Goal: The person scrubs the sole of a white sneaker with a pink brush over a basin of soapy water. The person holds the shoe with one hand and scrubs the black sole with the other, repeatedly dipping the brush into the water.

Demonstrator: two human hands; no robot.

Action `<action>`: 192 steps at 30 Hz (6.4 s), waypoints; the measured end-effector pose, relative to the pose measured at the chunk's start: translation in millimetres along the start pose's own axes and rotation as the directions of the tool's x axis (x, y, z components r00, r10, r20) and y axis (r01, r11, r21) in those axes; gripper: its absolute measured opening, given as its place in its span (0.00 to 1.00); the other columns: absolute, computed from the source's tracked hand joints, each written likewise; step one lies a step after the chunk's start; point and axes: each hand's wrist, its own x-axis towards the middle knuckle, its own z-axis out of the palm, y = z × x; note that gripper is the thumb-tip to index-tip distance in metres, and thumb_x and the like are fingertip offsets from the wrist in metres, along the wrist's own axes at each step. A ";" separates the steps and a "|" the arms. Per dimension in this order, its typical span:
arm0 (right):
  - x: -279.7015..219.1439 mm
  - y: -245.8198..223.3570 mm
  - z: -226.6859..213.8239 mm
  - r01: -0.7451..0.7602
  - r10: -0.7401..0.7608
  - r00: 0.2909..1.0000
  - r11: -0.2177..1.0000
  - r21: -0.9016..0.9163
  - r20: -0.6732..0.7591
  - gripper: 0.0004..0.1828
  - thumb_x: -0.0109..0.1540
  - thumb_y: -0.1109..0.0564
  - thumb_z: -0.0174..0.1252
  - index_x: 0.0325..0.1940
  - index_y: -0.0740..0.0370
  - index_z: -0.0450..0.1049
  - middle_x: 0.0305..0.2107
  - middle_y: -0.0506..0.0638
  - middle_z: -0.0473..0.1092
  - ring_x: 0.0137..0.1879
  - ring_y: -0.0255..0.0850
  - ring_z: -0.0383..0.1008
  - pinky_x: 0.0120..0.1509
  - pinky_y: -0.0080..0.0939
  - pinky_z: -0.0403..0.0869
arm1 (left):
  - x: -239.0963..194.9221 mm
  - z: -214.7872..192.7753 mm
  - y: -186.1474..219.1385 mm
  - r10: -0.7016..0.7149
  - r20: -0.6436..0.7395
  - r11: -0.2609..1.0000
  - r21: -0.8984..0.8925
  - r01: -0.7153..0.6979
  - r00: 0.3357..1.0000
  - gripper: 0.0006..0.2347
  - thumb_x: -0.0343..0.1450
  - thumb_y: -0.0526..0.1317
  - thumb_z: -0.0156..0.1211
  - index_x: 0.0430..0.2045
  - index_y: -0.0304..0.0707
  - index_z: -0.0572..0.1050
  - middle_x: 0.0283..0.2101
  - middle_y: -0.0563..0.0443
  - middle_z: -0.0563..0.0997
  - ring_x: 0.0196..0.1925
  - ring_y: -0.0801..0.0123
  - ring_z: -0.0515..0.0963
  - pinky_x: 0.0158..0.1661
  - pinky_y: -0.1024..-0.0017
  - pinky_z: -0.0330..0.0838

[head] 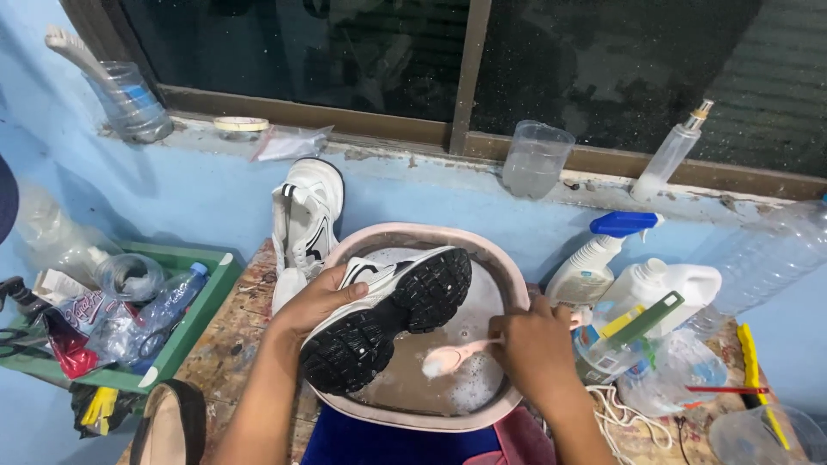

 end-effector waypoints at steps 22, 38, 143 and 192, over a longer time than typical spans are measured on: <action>-1.0 4.1 -22.6 0.214 0.222 0.738 0.819 0.532 -0.637 0.03 0.60 0.49 0.68 0.38 0.43 0.82 0.19 0.45 0.70 0.41 0.44 0.67 0.53 0.44 0.61 | 15.3 -4.9 -28.4 0.195 0.021 0.906 -0.387 -0.172 0.981 0.12 0.70 0.38 0.66 0.43 0.29 0.78 0.32 0.48 0.85 0.27 0.75 0.82 0.29 0.78 0.77; -7.8 -1.8 -29.7 0.048 -0.039 0.998 0.970 0.237 -0.042 0.05 0.55 0.51 0.67 0.33 0.46 0.86 0.34 0.54 0.81 0.49 0.58 0.74 0.57 0.53 0.66 | 10.0 -3.2 -20.1 0.211 0.012 0.898 -0.398 -0.188 0.978 0.12 0.70 0.38 0.66 0.43 0.29 0.78 0.32 0.47 0.85 0.27 0.74 0.82 0.29 0.78 0.77; -4.9 9.9 -15.0 0.304 0.128 0.771 0.786 0.538 -0.624 0.06 0.57 0.52 0.70 0.38 0.41 0.84 0.22 0.45 0.73 0.42 0.48 0.68 0.58 0.46 0.61 | 13.2 -10.9 -20.9 0.257 0.111 0.903 -0.382 -0.197 0.960 0.14 0.72 0.39 0.65 0.46 0.27 0.78 0.36 0.45 0.86 0.31 0.74 0.83 0.34 0.77 0.79; -8.2 20.5 -19.3 0.300 0.140 0.804 0.744 0.597 -0.578 0.03 0.59 0.51 0.68 0.36 0.45 0.85 0.25 0.48 0.77 0.41 0.51 0.72 0.56 0.46 0.64 | 15.9 -13.8 -23.0 0.280 0.120 0.940 -0.235 -0.247 0.952 0.17 0.72 0.44 0.64 0.49 0.29 0.77 0.44 0.41 0.86 0.40 0.62 0.85 0.48 0.65 0.77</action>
